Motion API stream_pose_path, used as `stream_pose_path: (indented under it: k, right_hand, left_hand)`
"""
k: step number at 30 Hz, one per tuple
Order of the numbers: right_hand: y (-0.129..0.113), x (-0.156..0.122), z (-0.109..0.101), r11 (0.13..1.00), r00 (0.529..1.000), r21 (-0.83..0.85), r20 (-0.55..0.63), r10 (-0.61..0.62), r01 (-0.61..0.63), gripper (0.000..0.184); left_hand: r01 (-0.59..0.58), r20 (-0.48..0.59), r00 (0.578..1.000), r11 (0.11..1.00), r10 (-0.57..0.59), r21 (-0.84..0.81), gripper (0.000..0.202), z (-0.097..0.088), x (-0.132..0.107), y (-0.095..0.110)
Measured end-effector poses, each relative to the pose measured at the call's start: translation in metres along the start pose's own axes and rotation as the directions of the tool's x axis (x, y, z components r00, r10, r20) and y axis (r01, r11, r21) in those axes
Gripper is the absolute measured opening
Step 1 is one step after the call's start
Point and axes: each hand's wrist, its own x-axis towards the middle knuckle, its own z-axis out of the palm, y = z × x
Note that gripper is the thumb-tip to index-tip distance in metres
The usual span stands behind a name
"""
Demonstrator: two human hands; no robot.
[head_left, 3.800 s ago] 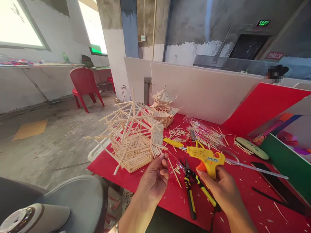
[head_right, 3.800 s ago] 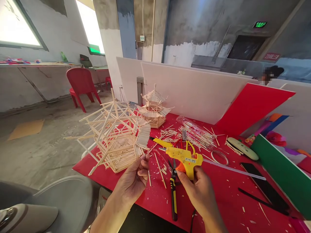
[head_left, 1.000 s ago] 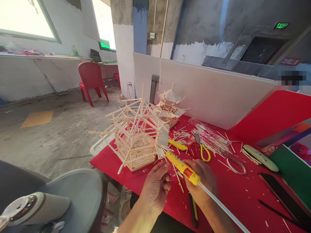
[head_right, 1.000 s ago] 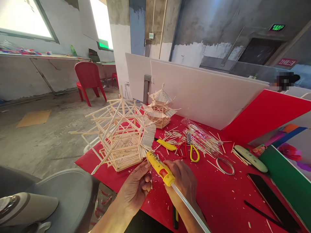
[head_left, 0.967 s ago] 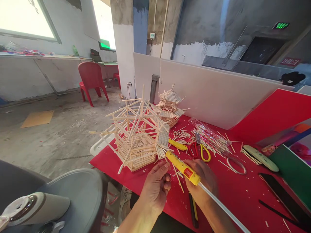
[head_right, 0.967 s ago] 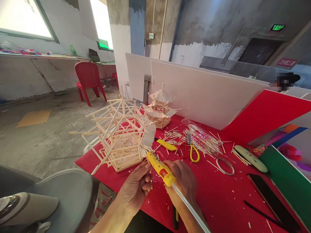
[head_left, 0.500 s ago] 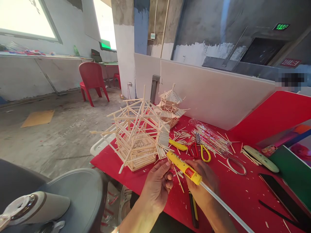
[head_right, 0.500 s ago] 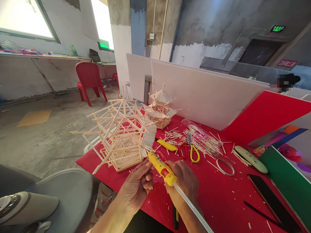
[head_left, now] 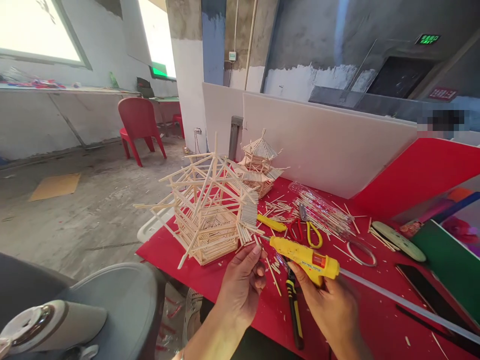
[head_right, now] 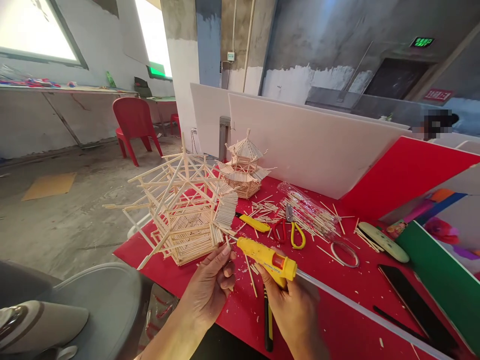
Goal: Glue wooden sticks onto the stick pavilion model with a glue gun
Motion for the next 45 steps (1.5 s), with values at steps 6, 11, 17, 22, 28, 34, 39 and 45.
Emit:
stream_pose_path:
  k: [6,11,17,22,28,34,39,45]
  right_hand:
    - [-0.008,0.006,0.000,0.993,0.991,0.052,0.079,0.104,-0.108,0.043]
    - [-0.012,0.011,0.006,0.980,0.977,0.105,0.153,0.150,-0.167,0.041]
    - [-0.012,0.013,0.007,0.976,0.975,0.126,0.155,0.157,-0.177,0.037]
    - [-0.011,0.012,0.008,0.980,0.976,0.099,0.152,0.156,-0.172,0.040]
    - [-0.010,0.011,0.010,0.974,0.974,0.136,0.157,0.161,-0.183,0.039]
    - [-0.007,0.009,0.010,0.973,0.975,0.144,0.155,0.157,-0.180,0.042]
    - [-0.006,0.007,0.011,0.980,0.978,0.108,0.150,0.147,-0.164,0.048]
    - [-0.006,0.006,0.012,0.980,0.977,0.104,0.150,0.152,-0.168,0.047]
  left_hand:
    - [-0.076,-0.046,0.996,0.997,0.077,0.009,0.038,0.002,0.004,-0.001]
    - [-0.102,-0.052,0.993,0.994,0.103,0.026,0.038,0.003,0.006,-0.001]
    - [-0.120,-0.058,0.991,0.993,0.120,0.010,0.036,0.006,0.006,0.000]
    - [-0.125,-0.055,0.991,0.992,0.126,0.019,0.034,0.008,0.006,0.001]
    - [-0.136,-0.071,0.988,0.990,0.138,0.042,0.036,0.011,0.003,0.001]
    - [-0.134,-0.089,0.986,0.989,0.139,0.058,0.033,0.011,0.003,0.001]
    - [-0.153,-0.079,0.984,0.986,0.158,0.064,0.029,0.011,0.005,0.000]
    - [-0.126,-0.072,0.989,0.991,0.129,0.055,0.030,0.013,0.005,0.003]
